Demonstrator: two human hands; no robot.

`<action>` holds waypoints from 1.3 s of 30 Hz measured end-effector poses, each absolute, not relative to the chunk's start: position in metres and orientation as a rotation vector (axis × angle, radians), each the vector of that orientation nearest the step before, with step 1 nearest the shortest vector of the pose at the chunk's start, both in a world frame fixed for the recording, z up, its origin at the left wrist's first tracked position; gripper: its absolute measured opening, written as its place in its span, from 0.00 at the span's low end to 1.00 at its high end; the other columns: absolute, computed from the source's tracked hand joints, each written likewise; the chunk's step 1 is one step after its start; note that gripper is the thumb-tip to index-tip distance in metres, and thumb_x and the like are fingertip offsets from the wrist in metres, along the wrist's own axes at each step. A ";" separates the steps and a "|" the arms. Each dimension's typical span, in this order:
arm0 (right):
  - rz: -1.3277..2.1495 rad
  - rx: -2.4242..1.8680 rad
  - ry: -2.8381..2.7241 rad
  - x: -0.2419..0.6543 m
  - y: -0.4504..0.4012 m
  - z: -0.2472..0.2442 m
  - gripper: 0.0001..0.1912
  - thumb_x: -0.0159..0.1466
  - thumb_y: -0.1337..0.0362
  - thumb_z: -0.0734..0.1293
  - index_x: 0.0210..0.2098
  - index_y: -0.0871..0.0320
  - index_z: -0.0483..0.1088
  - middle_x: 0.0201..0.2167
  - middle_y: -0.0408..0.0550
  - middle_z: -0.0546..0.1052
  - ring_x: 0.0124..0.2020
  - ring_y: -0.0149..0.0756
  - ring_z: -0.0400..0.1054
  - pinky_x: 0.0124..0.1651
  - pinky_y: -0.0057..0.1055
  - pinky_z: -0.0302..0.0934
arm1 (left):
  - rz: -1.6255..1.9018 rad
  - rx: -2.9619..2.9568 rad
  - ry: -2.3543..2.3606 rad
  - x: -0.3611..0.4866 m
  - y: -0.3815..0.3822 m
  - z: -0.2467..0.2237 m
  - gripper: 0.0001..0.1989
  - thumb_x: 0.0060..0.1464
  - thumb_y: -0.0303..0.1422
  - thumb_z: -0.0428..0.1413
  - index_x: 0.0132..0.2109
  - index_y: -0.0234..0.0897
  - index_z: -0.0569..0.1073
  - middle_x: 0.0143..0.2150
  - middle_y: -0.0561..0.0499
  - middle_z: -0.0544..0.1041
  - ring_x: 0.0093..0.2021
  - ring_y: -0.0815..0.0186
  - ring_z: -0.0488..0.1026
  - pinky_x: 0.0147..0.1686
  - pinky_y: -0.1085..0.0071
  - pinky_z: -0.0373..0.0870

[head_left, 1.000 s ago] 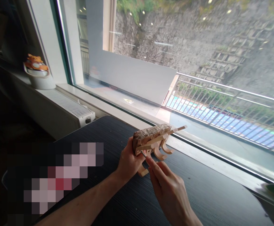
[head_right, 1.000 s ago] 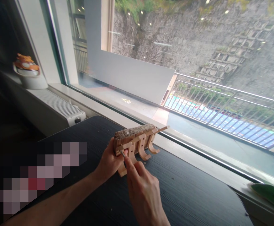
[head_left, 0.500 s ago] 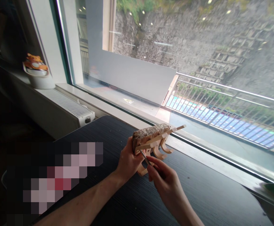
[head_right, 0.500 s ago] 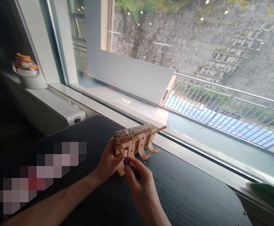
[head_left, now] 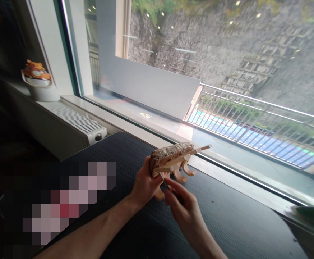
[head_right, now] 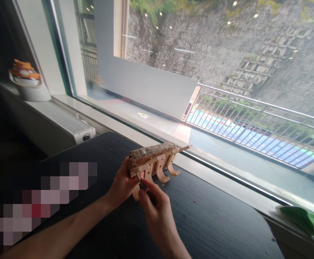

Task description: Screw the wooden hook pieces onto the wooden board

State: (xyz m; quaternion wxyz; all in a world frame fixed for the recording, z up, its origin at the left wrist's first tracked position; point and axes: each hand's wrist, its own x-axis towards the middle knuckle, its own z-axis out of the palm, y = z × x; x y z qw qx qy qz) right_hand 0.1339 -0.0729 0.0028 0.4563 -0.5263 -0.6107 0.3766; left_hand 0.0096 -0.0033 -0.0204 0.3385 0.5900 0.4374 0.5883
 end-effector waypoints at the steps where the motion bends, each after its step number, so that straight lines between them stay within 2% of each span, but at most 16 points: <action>1: 1.024 -1.279 -1.443 0.134 -0.073 -0.001 0.22 0.63 0.54 0.63 0.52 0.60 0.70 0.21 0.42 0.69 0.21 0.28 0.61 0.25 0.24 0.58 | 1.513 1.549 1.121 0.009 -0.003 -0.020 0.16 0.45 0.27 0.57 0.42 0.39 0.64 0.32 0.56 0.73 0.31 0.68 0.72 0.32 0.73 0.70; 4: 1.061 -1.233 -1.349 0.134 -0.073 -0.012 0.24 0.60 0.52 0.66 0.49 0.63 0.71 0.21 0.42 0.68 0.21 0.27 0.58 0.23 0.23 0.55 | 1.373 1.607 1.138 0.005 -0.006 -0.013 0.22 0.44 0.26 0.57 0.48 0.39 0.62 0.37 0.53 0.75 0.35 0.65 0.74 0.35 0.70 0.72; 7: 0.938 -1.241 -1.385 0.136 -0.073 -0.019 0.21 0.58 0.51 0.66 0.41 0.63 0.75 0.22 0.44 0.69 0.23 0.30 0.60 0.23 0.24 0.55 | 1.139 1.855 1.277 -0.010 -0.020 0.005 0.30 0.41 0.25 0.58 0.54 0.37 0.62 0.48 0.45 0.75 0.48 0.57 0.73 0.48 0.61 0.71; 9: 0.888 -1.254 -1.436 0.137 -0.073 -0.022 0.19 0.59 0.52 0.66 0.38 0.62 0.75 0.21 0.45 0.70 0.23 0.31 0.61 0.24 0.24 0.56 | 1.037 2.096 1.356 -0.031 -0.032 0.020 0.29 0.43 0.27 0.58 0.56 0.35 0.64 0.57 0.41 0.70 0.58 0.54 0.66 0.57 0.57 0.64; 11: 0.854 -1.267 -1.485 0.137 -0.073 -0.023 0.18 0.60 0.53 0.65 0.36 0.63 0.76 0.21 0.45 0.70 0.24 0.32 0.62 0.25 0.24 0.57 | 1.023 2.291 1.420 -0.061 -0.041 0.031 0.23 0.52 0.31 0.53 0.56 0.37 0.66 0.60 0.43 0.68 0.59 0.57 0.65 0.59 0.57 0.63; 14: 0.829 -1.281 -1.534 0.139 -0.073 -0.025 0.19 0.60 0.53 0.65 0.36 0.64 0.76 0.21 0.45 0.70 0.23 0.32 0.62 0.25 0.25 0.57 | 1.005 2.498 1.599 -0.117 -0.041 0.036 0.18 0.57 0.29 0.44 0.51 0.36 0.73 0.57 0.44 0.71 0.59 0.58 0.64 0.59 0.58 0.62; 16: 0.831 -1.299 -1.550 0.140 -0.072 -0.026 0.20 0.60 0.52 0.65 0.37 0.64 0.76 0.21 0.46 0.70 0.23 0.32 0.62 0.25 0.25 0.57 | 0.900 2.584 1.766 -0.152 -0.033 0.032 0.21 0.55 0.25 0.42 0.49 0.34 0.75 0.56 0.43 0.72 0.60 0.57 0.64 0.59 0.57 0.62; 18: 0.837 -1.320 -1.564 0.140 -0.072 -0.027 0.21 0.60 0.51 0.64 0.38 0.64 0.75 0.22 0.46 0.71 0.24 0.32 0.62 0.25 0.24 0.57 | 0.666 2.689 1.835 -0.177 -0.024 0.025 0.23 0.52 0.21 0.43 0.50 0.36 0.76 0.56 0.43 0.72 0.61 0.55 0.62 0.59 0.54 0.61; 21: 0.834 -1.350 -1.559 0.140 -0.073 -0.027 0.21 0.61 0.50 0.64 0.38 0.63 0.75 0.23 0.46 0.72 0.25 0.32 0.62 0.26 0.24 0.57 | 0.467 2.752 1.871 -0.190 -0.017 0.014 0.29 0.49 0.18 0.42 0.53 0.43 0.73 0.57 0.44 0.71 0.61 0.55 0.61 0.58 0.53 0.61; 27: 0.784 -1.394 -1.580 0.142 -0.074 -0.028 0.21 0.60 0.50 0.64 0.37 0.62 0.75 0.20 0.44 0.69 0.23 0.31 0.61 0.26 0.23 0.56 | 0.373 2.742 1.892 -0.184 -0.017 -0.002 0.34 0.45 0.14 0.42 0.53 0.49 0.72 0.59 0.47 0.70 0.62 0.57 0.61 0.58 0.50 0.57; 30: 0.786 -1.392 -1.584 0.142 -0.073 -0.029 0.21 0.60 0.49 0.64 0.36 0.62 0.75 0.19 0.43 0.68 0.22 0.31 0.60 0.24 0.23 0.56 | 0.403 2.745 1.884 -0.191 -0.022 -0.004 0.31 0.48 0.16 0.41 0.51 0.48 0.74 0.57 0.48 0.71 0.61 0.60 0.62 0.58 0.52 0.57; 33: 0.801 -1.384 -1.566 0.142 -0.072 -0.030 0.21 0.59 0.50 0.64 0.35 0.63 0.76 0.20 0.44 0.69 0.22 0.31 0.61 0.23 0.23 0.56 | 0.483 2.751 1.836 -0.203 -0.033 0.000 0.26 0.52 0.19 0.41 0.43 0.47 0.77 0.56 0.50 0.72 0.61 0.59 0.62 0.60 0.52 0.55; 39: 0.794 -1.387 -1.579 0.142 -0.072 -0.030 0.21 0.60 0.50 0.64 0.35 0.63 0.75 0.20 0.44 0.69 0.22 0.30 0.60 0.23 0.22 0.55 | 0.794 2.604 1.865 -0.219 -0.067 0.013 0.24 0.51 0.19 0.41 0.35 0.46 0.78 0.52 0.53 0.75 0.59 0.63 0.65 0.62 0.57 0.51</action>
